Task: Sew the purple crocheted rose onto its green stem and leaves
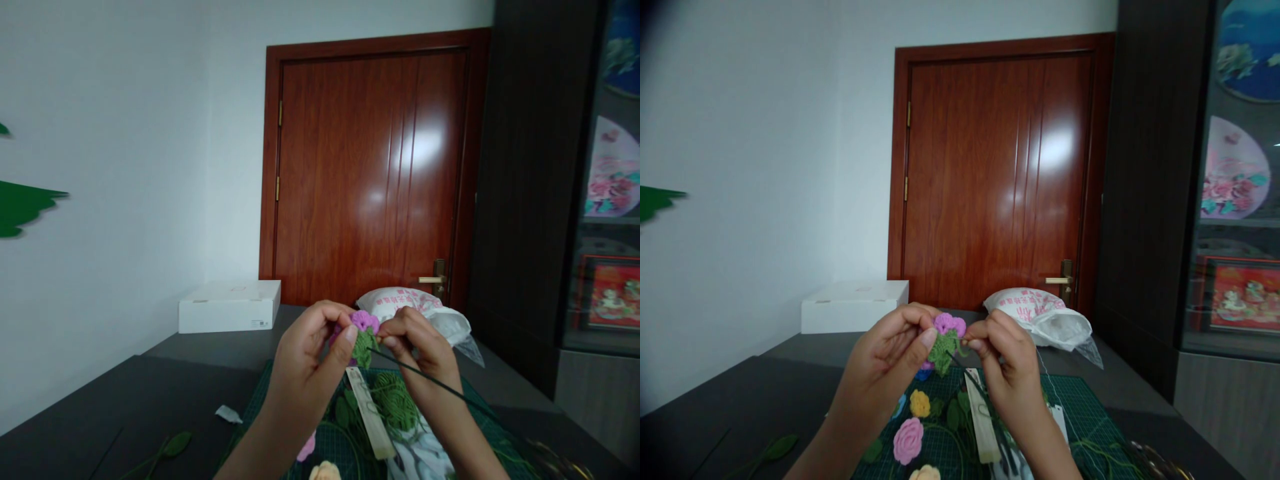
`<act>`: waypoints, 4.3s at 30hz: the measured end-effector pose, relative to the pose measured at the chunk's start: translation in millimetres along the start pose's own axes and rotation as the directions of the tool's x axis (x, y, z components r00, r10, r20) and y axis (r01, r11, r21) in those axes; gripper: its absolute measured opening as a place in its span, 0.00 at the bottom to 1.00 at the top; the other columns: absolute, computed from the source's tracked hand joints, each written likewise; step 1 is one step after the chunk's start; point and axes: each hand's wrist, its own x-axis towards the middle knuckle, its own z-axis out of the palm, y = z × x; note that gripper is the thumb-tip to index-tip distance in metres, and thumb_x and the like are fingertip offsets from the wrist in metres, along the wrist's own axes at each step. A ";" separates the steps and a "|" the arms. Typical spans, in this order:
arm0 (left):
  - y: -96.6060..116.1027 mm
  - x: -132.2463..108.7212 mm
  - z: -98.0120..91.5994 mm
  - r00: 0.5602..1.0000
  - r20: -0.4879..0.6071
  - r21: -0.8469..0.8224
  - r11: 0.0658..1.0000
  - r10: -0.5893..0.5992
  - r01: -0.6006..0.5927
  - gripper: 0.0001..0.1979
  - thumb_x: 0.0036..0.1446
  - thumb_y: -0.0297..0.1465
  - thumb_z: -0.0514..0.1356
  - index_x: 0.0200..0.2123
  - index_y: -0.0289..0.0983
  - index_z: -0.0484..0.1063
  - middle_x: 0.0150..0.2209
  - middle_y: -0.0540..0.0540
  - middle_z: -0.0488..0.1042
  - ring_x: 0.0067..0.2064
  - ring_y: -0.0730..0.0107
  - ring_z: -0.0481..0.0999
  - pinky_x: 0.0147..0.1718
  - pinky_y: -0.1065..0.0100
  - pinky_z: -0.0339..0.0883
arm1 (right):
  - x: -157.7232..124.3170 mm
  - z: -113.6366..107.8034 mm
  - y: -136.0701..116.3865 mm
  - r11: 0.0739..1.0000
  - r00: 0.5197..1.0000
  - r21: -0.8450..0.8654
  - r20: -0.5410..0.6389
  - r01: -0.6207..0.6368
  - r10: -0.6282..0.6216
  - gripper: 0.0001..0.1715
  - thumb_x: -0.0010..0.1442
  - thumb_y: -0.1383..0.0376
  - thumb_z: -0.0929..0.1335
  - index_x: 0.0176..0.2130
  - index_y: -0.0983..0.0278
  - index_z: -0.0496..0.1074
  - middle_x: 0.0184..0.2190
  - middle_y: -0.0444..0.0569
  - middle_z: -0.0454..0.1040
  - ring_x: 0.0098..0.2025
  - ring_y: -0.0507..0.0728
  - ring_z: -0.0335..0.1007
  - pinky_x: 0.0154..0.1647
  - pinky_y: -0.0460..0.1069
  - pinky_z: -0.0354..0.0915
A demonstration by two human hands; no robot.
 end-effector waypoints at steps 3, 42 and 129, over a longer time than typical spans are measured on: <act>0.8 1.6 -1.5 1.000 0.016 -0.023 1.000 -0.012 0.012 0.04 0.61 0.28 0.58 0.33 0.36 0.69 0.33 0.47 0.71 0.35 0.69 0.72 0.34 0.69 0.68 | 0.0 4.5 -1.0 0.999 1.000 0.053 -0.024 -0.006 0.007 0.10 0.65 0.69 0.65 0.31 0.61 0.72 0.25 0.44 0.69 0.29 0.55 0.67 0.30 0.49 0.61; -0.1 3.6 -5.3 0.997 0.048 -0.094 0.993 -0.061 0.065 0.03 0.62 0.28 0.57 0.34 0.36 0.68 0.36 0.46 0.71 0.39 0.69 0.72 0.36 0.69 0.67 | -8.6 13.9 -0.5 0.977 0.997 0.198 0.005 -0.081 0.081 0.09 0.67 0.69 0.64 0.35 0.59 0.71 0.29 0.42 0.66 0.33 0.54 0.63 0.33 0.48 0.58; -18.2 3.2 1.1 0.989 -0.051 -0.204 0.971 -0.139 0.126 0.12 0.53 0.25 0.64 0.40 0.38 0.65 0.37 0.47 0.76 0.39 0.67 0.76 0.38 0.66 0.69 | -6.5 8.1 -3.4 0.941 0.962 0.201 0.090 -0.273 0.260 0.03 0.62 0.67 0.69 0.35 0.61 0.70 0.29 0.44 0.71 0.32 0.54 0.69 0.32 0.48 0.65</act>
